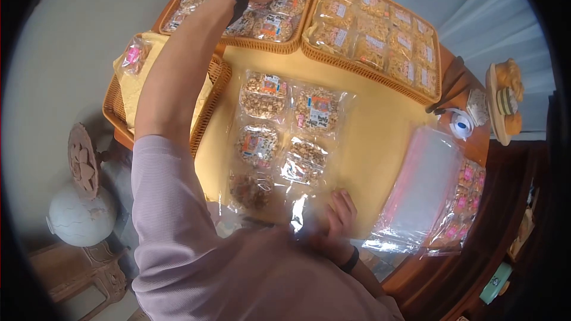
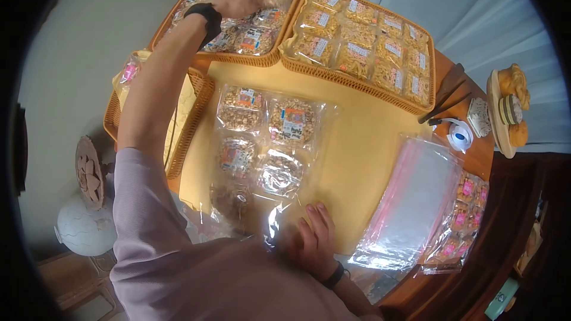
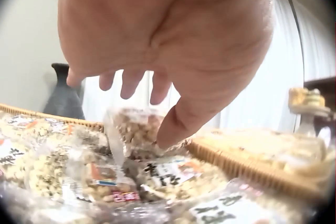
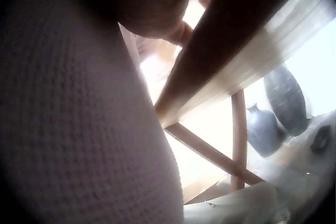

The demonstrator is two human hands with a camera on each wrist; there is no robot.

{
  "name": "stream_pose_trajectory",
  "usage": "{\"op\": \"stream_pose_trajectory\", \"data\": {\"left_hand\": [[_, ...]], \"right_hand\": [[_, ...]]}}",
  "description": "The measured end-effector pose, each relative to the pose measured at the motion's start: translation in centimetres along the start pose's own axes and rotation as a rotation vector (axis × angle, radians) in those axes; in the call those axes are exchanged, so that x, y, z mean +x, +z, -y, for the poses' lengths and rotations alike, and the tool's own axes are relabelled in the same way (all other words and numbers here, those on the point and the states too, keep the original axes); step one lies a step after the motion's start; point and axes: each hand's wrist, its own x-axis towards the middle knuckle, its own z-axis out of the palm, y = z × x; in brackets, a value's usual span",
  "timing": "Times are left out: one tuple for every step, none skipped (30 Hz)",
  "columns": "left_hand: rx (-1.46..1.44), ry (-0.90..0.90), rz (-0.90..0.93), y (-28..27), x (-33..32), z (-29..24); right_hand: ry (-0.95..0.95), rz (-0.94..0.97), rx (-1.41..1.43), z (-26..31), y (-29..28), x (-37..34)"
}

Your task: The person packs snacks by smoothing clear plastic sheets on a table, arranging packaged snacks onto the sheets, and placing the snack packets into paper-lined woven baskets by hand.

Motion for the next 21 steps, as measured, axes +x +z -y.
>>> {"op": "stream_pose_trajectory", "data": {"left_hand": [[0.214, 0.025, 0.002, 0.9, 0.1, -0.1], [0.21, 0.029, 0.008, 1.3, -0.3, 0.1], [0.093, 0.08, -0.089, 1.5, -0.9, 0.5], [-0.024, 0.13, -0.186, 1.7, -1.5, 0.9], [-0.05, 0.127, -0.225, 0.9, -2.9, 0.6], [-0.049, 0.125, -0.217, -0.4, -4.7, 0.2], [-0.115, 0.124, -0.171, -2.0, -6.7, -0.4], [-0.184, 0.118, -0.122, -3.7, -9.1, -1.0], [-0.324, 0.111, -0.076, -5.4, -11.7, -1.7], [-0.468, 0.098, -0.026, -7.2, -14.5, -2.7], [-0.614, 0.008, 0.028, -9.1, -17.5, -4.4], [-0.761, -0.087, 0.084, -10.9, -20.5, -6.3], [-0.808, -0.088, 0.145, -12.6, -23.4, -7.7], [-0.853, -0.088, 0.2, -14.0, -26.6, -8.9], [-1.011, -0.177, 0.323, -15.3, -30.1, -10.3], [-1.162, -0.26, 0.437, -16.6, -33.1, -11.4], [-1.265, -0.126, 0.589, -17.1, -35.2, -11.9], [-1.361, 0.017, 0.74, -17.0, -37.2, -12.5], [-1.385, 0.092, 0.729, -16.1, -39.3, -13.9], [-1.406, 0.167, 0.717, -14.8, -41.2, -15.7], [-1.403, 0.162, 0.706, -13.9, -42.7, -17.7]], "right_hand": [[0.007, 0.002, -0.003, 0.0, 0.0, 0.0], [0.013, -0.011, 0.004, 0.0, 0.0, 0.0], [0.019, -0.025, 0.012, 0.0, 0.1, 0.0], [0.026, -0.025, 0.016, -0.1, 0.1, 0.0], [0.009, -0.017, 0.027, -0.2, 0.0, 0.0], [-0.009, -0.007, 0.038, -0.2, -0.1, 0.0], [-0.006, 0.001, 0.045, -0.2, 0.0, 0.1], [-0.008, -0.015, 0.048, -0.3, 0.2, 0.1], [-0.004, -0.023, 0.055, -0.2, 0.2, 0.1], [0.008, 0.007, 0.069, -0.2, 0.3, 0.3], [0.004, -0.027, 0.081, -0.2, 0.4, 0.7], [0.007, -0.06, 0.091, 0.0, 0.4, 0.6], [0.016, -0.037, 0.1, 0.0, 0.4, 0.7], [0.018, -0.048, 0.135, 0.0, 0.3, 0.8], [0.013, -0.068, 0.169, 0.0, 0.3, 0.9], [0.001, -0.065, 0.175, -0.1, 0.4, 1.0], [0.008, -0.061, 0.184, -0.2, 0.4, 0.8], [0.014, -0.057, 0.193, -0.2, 0.4, 0.7], [0.003, -0.055, 0.196, -0.1, 0.3, 0.8], [0.02, -0.037, 0.18, 0.2, 0.2, 0.9], [0.038, -0.022, 0.164, 0.4, 0.2, 1.1]]}}
